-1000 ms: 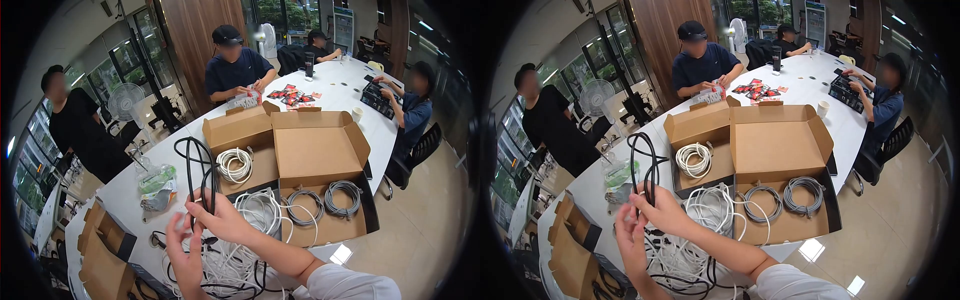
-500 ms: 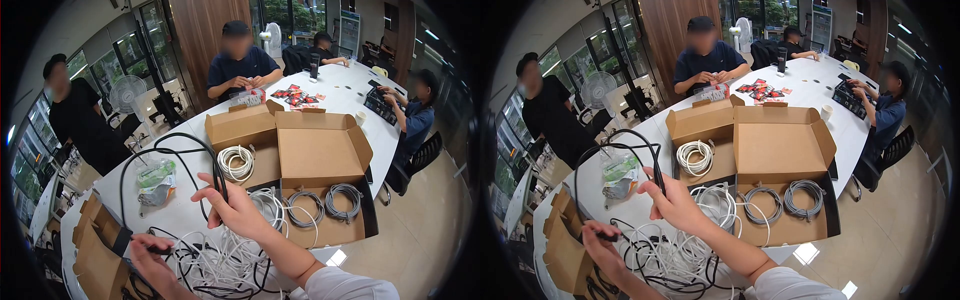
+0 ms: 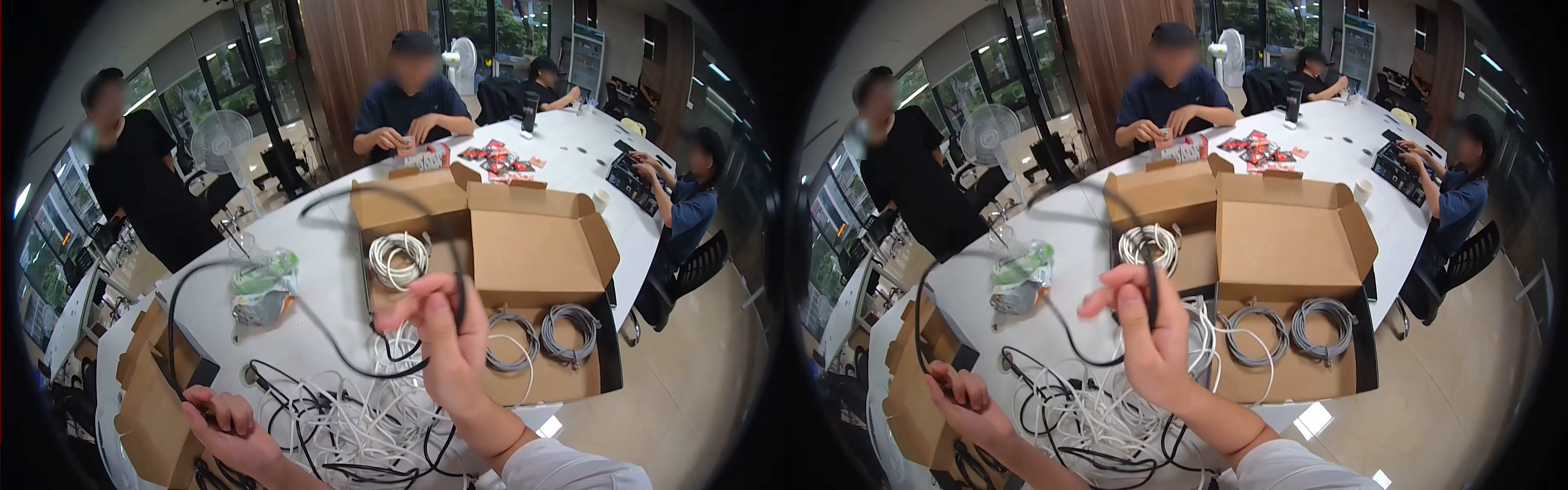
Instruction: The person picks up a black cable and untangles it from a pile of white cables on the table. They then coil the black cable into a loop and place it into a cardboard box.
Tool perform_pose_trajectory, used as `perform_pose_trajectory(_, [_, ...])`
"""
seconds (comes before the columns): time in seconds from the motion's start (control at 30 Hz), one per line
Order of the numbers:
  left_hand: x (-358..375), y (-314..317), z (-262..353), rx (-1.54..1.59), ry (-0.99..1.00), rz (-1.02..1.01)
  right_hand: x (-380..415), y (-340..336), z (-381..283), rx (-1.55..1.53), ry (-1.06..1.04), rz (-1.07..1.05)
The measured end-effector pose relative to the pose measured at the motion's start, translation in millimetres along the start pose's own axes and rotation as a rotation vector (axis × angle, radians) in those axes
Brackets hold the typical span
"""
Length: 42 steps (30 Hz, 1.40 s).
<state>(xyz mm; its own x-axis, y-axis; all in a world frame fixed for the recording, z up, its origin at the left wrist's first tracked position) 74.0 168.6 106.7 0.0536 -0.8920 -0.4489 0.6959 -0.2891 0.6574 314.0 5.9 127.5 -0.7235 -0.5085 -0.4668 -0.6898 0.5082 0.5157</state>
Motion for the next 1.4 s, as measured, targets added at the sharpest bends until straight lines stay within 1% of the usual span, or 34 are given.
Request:
perform_pose_trajectory(0.03, [0.4, 0.1, -0.2, 0.008, 0.001, -0.040, 1.7, 2.7, -4.3, -0.164, 0.032, 0.001])
perform_pose_trajectory(0.13, [1.0, 5.4, 2.0, 0.063, 0.027, -0.172, -2.9, -5.4, 10.7, -0.110, 0.195, 0.009])
perform_pose_trajectory(0.17, [1.0, 8.2, 3.8, 0.083, 0.040, -0.219, -4.3, -5.4, 14.6, -0.100, 0.269, 0.075])
perform_pose_trajectory(0.27, [1.2, 14.0, 9.3, 0.128, 0.083, -0.305, -2.7, -1.8, 8.7, -0.239, 0.316, 0.032])
perform_pose_trajectory(0.37, [0.6, 10.5, 13.9, 0.158, 0.115, -0.284, -0.6, -6.1, 3.7, -0.263, 0.254, 0.061])
perform_pose_trajectory(0.47, [0.9, 3.2, 16.6, 0.104, 0.150, -0.127, -1.6, -3.9, 4.0, -0.267, 0.237, 0.056])
perform_pose_trajectory(0.53, [2.3, 5.8, 19.1, 0.080, 0.176, -0.133, -1.7, 0.4, 5.8, -0.317, 0.242, 0.042])
perform_pose_trajectory(0.63, [3.6, 9.7, 20.7, 0.059, 0.192, -0.190, -0.7, 8.3, 10.5, -0.156, 0.241, -0.057])
perform_pose_trajectory(0.73, [3.4, 14.6, 20.4, -0.016, 0.195, -0.238, 4.9, 20.5, 10.4, -0.130, 0.281, -0.169])
perform_pose_trajectory(0.77, [3.2, 16.2, 20.4, -0.047, 0.195, -0.248, 6.7, 22.9, 12.5, -0.120, 0.327, -0.237])
perform_pose_trajectory(0.8, [2.9, 20.9, 20.4, -0.037, 0.196, -0.306, 8.8, 26.4, 12.1, -0.136, 0.365, -0.281])
perform_pose_trajectory(0.87, [6.2, 27.9, 17.6, -0.015, 0.174, -0.416, 15.3, 32.3, 13.3, -0.087, 0.451, -0.361])
perform_pose_trajectory(0.9, [7.6, 27.4, 15.7, -0.055, 0.158, -0.383, 15.9, 35.1, 9.1, -0.039, 0.442, -0.401])
perform_pose_trajectory(1.0, [12.5, 35.9, 10.9, -0.088, 0.132, -0.431, 23.2, 44.0, 11.6, -0.152, 0.479, -0.546])
perform_pose_trajectory(1.07, [15.8, 41.1, 6.7, -0.096, 0.094, -0.488, 27.0, 48.6, 12.5, -0.278, 0.548, -0.552])
perform_pose_trajectory(1.17, [19.6, 46.8, -4.6, -0.085, 0.025, -0.567, 28.7, 53.3, 14.2, -0.343, 0.594, -0.592])
perform_pose_trajectory(1.27, [30.3, 65.7, -9.0, -0.044, -0.061, -0.591, 28.3, 50.7, 18.0, -0.353, 0.584, -0.566])
perform_pose_trajectory(1.3, [31.6, 64.3, -12.8, -0.102, -0.063, -0.600, 27.2, 49.0, 17.1, -0.347, 0.555, -0.549])
perform_pose_trajectory(1.4, [41.5, 70.0, -18.1, -0.226, -0.114, -0.710, 20.9, 43.1, 11.6, -0.364, 0.465, -0.487])
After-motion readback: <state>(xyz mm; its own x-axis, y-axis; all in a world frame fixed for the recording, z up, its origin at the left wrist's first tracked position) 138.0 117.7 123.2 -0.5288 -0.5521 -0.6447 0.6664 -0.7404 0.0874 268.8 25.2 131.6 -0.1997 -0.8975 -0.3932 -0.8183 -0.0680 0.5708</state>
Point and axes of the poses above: each hand's wrist, its own x-axis away from the middle knuckle, its own y-axis out of the palm, z = x × y, the point moved 8 cm from there along -x, towards the middle knuckle, and after that the axes turned 7 degrees about y, right-handed, at the moved point
